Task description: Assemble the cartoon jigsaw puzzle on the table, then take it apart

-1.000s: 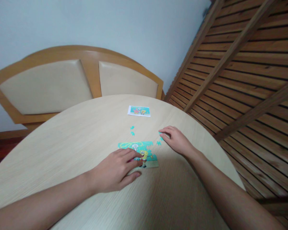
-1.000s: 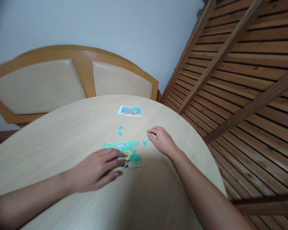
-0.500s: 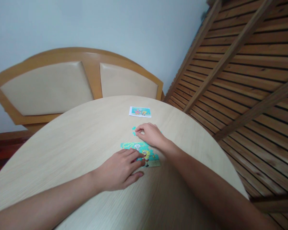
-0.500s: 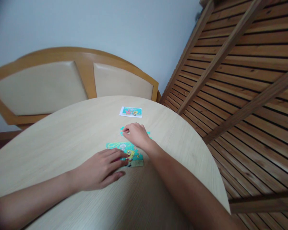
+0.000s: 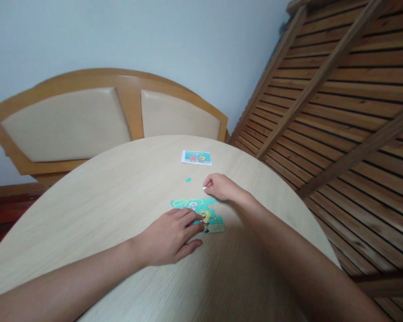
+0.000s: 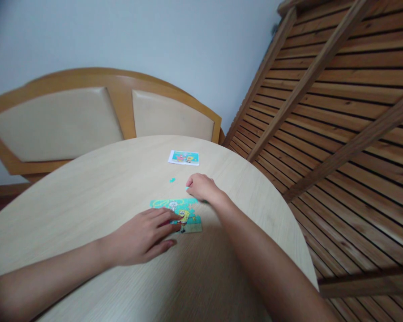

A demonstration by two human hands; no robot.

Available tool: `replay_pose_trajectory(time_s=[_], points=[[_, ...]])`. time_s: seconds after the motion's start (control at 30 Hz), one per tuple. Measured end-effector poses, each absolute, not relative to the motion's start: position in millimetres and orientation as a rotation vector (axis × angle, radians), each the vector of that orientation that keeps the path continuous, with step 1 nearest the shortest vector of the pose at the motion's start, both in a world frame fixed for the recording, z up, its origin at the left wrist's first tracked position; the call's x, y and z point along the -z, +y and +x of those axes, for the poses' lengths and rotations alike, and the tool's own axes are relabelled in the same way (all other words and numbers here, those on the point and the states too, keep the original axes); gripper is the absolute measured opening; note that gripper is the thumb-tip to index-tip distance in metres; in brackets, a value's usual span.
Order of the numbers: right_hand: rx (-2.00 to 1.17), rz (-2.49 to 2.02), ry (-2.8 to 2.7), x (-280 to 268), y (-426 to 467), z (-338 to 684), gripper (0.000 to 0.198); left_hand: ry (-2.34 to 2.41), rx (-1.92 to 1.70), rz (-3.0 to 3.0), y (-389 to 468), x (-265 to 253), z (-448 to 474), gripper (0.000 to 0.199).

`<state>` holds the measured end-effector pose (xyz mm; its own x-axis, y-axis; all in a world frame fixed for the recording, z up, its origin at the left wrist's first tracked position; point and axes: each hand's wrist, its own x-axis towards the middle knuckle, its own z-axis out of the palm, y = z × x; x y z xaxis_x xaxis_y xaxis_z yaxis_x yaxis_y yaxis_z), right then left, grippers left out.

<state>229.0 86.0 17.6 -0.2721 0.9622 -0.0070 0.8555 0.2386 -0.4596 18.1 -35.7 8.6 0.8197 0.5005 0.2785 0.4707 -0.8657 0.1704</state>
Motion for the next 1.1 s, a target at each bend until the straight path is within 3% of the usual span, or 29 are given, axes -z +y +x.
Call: replay_pose_trajectory(time_s=[0.2,0.5,1.1], points=[[-0.568,-1.63,-2.085,-9,68,266,0.012,0.787,-0.481,2.895,-36,-9,18,0.03],[-0.987,-1.429,-1.856,-7,32,275,0.012,0.783,-0.451,2.897,-36,-9,19,0.032],[-0.83,-1.666,-1.956,-12,25,270,0.021,0.81,-0.426,2.918,-36,-9,19,0.032]])
